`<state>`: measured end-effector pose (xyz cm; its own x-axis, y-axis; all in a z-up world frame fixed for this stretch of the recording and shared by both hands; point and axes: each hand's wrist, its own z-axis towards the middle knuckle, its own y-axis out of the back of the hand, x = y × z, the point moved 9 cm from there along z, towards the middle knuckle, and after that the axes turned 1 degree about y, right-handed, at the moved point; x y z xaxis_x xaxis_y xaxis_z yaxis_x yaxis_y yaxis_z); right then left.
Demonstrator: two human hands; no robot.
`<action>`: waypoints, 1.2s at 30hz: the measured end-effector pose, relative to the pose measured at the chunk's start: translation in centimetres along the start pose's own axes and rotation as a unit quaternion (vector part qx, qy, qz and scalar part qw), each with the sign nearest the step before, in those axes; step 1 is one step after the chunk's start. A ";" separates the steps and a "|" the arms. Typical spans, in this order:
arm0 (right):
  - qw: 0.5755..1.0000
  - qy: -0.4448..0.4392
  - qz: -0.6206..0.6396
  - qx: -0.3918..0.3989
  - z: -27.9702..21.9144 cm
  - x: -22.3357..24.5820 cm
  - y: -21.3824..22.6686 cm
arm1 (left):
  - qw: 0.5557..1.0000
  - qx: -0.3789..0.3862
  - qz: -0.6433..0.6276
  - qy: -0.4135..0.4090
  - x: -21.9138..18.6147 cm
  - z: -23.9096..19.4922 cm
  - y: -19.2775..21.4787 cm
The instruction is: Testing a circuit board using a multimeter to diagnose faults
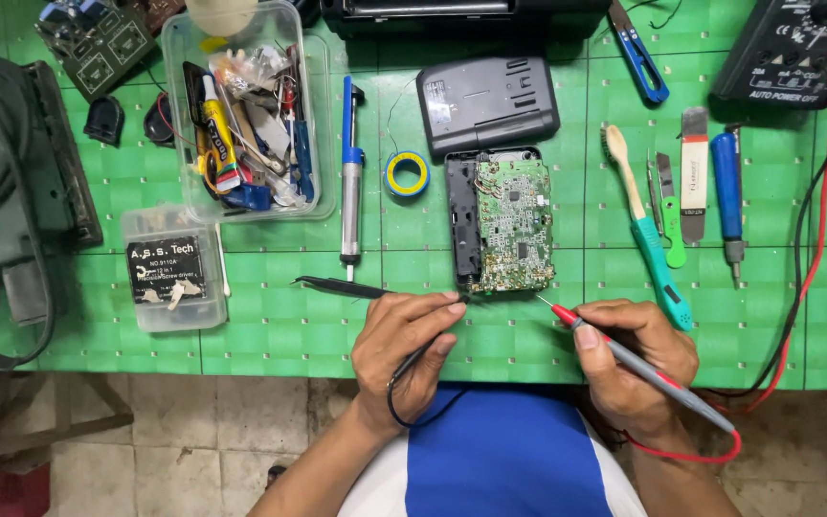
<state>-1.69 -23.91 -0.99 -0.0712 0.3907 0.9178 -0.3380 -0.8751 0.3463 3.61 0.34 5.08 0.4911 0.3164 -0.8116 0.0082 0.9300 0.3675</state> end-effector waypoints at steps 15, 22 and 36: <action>1.000 -0.009 -0.009 0.022 0.5 0.7 -0.3 | 0.998 0.006 0.059 0.003 -0.6 -0.4 -2.1; 0.993 -0.101 0.057 0.028 0.9 1.1 -1.9 | 0.998 -0.009 0.060 -0.006 -1.0 0.5 -2.5; 1.000 -0.010 0.007 0.024 1.0 2.5 -2.9 | 0.993 0.027 0.118 -0.013 -1.3 -0.1 -3.1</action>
<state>0.01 -20.66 0.47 -0.0561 0.3737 0.9259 -0.2922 -0.8929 0.3426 2.87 -2.95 4.97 0.5075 0.5184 -0.6883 -0.0633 0.8191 0.5702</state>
